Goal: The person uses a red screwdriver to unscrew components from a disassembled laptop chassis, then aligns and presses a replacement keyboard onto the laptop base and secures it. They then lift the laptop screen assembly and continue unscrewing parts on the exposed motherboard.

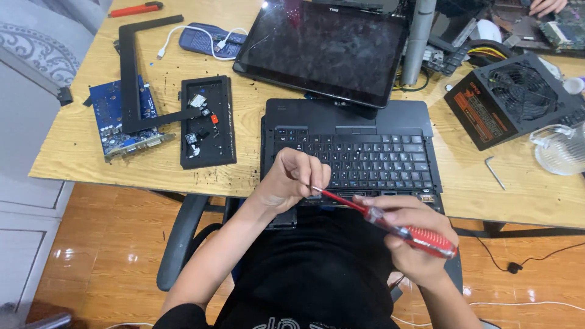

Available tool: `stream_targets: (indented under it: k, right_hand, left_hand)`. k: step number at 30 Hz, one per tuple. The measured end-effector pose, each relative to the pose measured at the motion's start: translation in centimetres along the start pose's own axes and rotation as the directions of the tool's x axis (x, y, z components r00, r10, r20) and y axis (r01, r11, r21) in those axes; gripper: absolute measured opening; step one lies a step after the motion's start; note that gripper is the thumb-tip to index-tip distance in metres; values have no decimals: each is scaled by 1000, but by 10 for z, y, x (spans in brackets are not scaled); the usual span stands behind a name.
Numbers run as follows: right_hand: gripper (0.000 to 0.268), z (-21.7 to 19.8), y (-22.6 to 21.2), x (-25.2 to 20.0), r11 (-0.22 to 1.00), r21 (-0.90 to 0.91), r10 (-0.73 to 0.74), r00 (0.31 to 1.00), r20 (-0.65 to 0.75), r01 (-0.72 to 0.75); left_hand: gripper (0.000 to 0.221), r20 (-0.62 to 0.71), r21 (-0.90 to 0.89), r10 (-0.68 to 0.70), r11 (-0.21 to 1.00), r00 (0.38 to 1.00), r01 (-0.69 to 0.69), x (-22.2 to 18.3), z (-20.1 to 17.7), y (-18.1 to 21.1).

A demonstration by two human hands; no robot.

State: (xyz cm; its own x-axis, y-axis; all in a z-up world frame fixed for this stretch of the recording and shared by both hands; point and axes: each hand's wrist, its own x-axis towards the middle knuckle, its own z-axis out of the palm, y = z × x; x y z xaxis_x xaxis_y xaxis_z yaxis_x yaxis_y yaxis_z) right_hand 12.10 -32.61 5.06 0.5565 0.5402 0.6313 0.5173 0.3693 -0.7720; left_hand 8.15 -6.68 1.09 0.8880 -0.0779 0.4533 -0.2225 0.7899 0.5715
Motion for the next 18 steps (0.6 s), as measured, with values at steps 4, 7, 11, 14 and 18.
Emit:
stream_targets:
  k: [4, 7, 11, 14, 18]
  right_hand:
    - [23, 6, -12, 10, 998, -56, -1, 997, 77, 6]
    - [21, 8, -15, 12, 992, -120, -26, 996, 80, 36]
    - [21, 8, -19, 15, 982, -185, -31, 996, 81, 46]
    - [23, 8, -20, 15, 977, -206, -40, 995, 91, 58]
    - [24, 10, -25, 20, 961, -261, -64, 990, 124, 95]
  left_hand:
    - [17, 4, -12, -10, 1000, 1000, 10, -1, 3, 0]
    - [15, -3, -31, -7, 1000, 1000, 7, -1, 0, -1]
    - [15, 6, -30, -10, 1000, 1000, 10, -2, 0, -1]
    - [15, -4, -46, -23, 999, 1000, 23, -3, -3, -2]
    - [16, -19, -52, -16, 999, 1000, 15, -2, -1, -2]
